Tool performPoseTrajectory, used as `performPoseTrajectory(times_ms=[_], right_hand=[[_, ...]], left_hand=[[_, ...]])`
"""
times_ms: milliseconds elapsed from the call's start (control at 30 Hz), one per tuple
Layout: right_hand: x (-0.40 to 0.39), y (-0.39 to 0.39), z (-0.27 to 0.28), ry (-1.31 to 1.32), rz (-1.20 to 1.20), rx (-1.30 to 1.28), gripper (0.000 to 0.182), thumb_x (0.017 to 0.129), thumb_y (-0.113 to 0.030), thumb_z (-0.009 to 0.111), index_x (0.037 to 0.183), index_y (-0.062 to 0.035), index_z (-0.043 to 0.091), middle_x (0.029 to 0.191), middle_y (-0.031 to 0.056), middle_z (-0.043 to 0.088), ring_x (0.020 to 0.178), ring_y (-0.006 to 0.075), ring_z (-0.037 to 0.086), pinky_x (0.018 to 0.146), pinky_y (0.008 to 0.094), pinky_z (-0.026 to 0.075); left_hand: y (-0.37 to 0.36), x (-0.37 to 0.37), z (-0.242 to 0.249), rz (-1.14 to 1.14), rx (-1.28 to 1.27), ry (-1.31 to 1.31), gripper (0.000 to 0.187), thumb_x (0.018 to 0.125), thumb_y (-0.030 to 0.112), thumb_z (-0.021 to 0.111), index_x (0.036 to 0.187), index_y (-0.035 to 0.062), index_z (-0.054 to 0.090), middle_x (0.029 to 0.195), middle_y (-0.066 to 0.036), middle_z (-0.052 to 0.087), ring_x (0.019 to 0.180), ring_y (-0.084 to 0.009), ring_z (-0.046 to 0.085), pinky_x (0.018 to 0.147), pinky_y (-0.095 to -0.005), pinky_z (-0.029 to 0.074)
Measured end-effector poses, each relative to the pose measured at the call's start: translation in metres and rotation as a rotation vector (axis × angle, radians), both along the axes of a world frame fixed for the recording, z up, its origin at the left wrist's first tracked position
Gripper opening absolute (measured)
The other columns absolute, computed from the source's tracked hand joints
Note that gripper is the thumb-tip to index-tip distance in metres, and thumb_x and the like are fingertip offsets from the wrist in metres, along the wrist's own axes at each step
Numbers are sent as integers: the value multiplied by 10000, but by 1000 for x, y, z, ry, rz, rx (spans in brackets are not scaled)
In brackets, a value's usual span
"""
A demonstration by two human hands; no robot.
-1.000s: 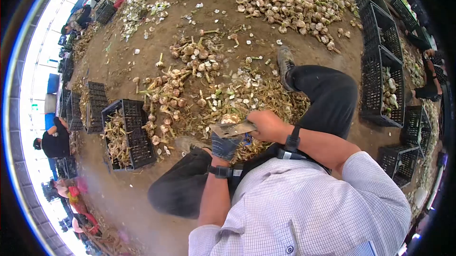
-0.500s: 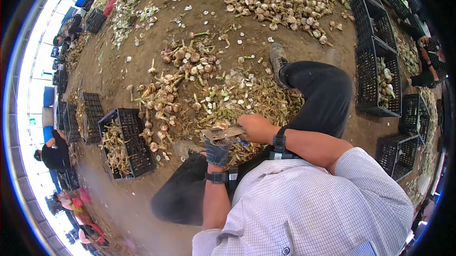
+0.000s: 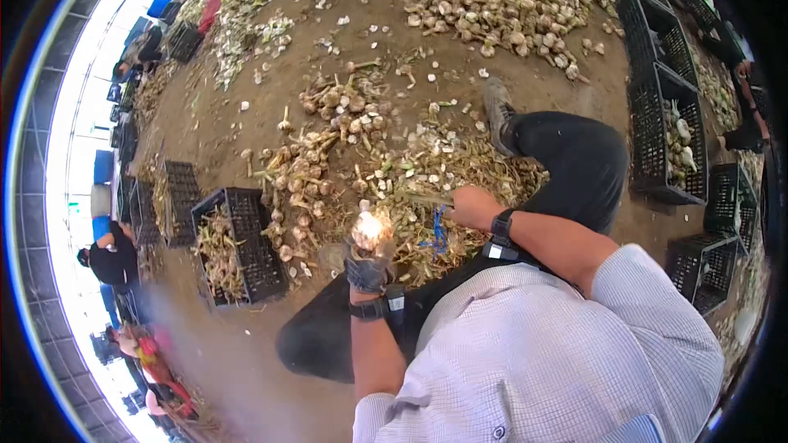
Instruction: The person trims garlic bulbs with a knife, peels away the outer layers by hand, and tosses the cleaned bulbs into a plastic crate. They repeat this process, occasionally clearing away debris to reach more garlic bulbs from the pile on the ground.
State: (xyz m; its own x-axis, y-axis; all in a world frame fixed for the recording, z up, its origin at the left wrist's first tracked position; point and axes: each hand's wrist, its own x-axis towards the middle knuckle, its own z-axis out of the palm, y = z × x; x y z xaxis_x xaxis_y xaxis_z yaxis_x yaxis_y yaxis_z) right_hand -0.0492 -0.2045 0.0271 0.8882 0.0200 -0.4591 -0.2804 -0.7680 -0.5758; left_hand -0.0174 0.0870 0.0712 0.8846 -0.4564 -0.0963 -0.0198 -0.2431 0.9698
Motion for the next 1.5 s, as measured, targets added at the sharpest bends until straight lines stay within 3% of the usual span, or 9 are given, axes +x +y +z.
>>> performPoseTrajectory(times_ms=[133,233,433,567,700,900,1133,1433,1500], right_hand=[[-6,-6,20,-272,-211,190,446,851,-403,605,898,37,664,726,233,629,676,391,603,677,474,492],[-4,0,38,-201,-259,541,586,845,-503,619,1071,37,640,874,217,658,788,335,633,735,436,497],[4,14,53,-109,-326,949,629,790,-446,742,1210,0,599,1052,146,660,894,220,624,834,338,480],[11,2,69,-41,-357,840,548,766,-351,775,1153,-8,594,1114,130,630,935,201,613,842,355,484],[14,3,86,-269,-368,593,500,712,-255,832,1090,-32,594,926,46,565,866,151,558,765,311,463],[4,35,71,-473,-8,593,395,745,-277,797,969,-11,610,986,119,593,897,284,592,778,374,476],[10,13,58,-436,-119,398,238,801,-222,670,844,9,628,801,183,601,771,357,589,713,421,471],[7,26,67,-408,-2,274,268,780,-258,647,860,-2,643,798,199,619,754,393,601,704,462,484],[5,31,64,-469,22,269,219,786,-207,647,804,9,615,771,192,603,730,387,591,676,457,474]], left_hand=[[-28,17,-7,-208,209,-329,495,807,172,715,1241,46,512,1148,-86,632,1012,-193,623,847,-356,521],[-59,16,-26,-103,-79,333,660,753,132,776,1303,25,426,1199,-112,587,1030,-204,601,859,-352,515],[-83,5,-14,-250,244,-77,842,714,204,818,1368,-14,333,1243,-134,549,1092,-245,569,953,-365,465],[-72,8,-16,-172,487,-606,855,787,248,753,1440,-21,272,1323,-173,517,1098,-269,571,964,-382,454],[-47,11,-47,345,-90,624,675,835,167,702,1400,26,360,1162,-170,614,976,-257,614,827,-396,512],[-53,15,-59,-298,244,-19,417,945,433,526,1220,122,563,1136,-118,627,1028,-263,604,858,-431,519],[-35,10,-87,27,-292,486,331,905,272,594,1073,-10,637,1055,-131,672,938,-272,648,792,-368,547],[-48,9,-65,-172,341,-240,316,835,207,682,1027,-40,639,859,-165,693,730,-266,648,659,-388,496],[-54,9,-48,-169,384,-78,336,832,213,690,1029,-54,634,846,-155,697,705,-238,642,645,-372,495]])
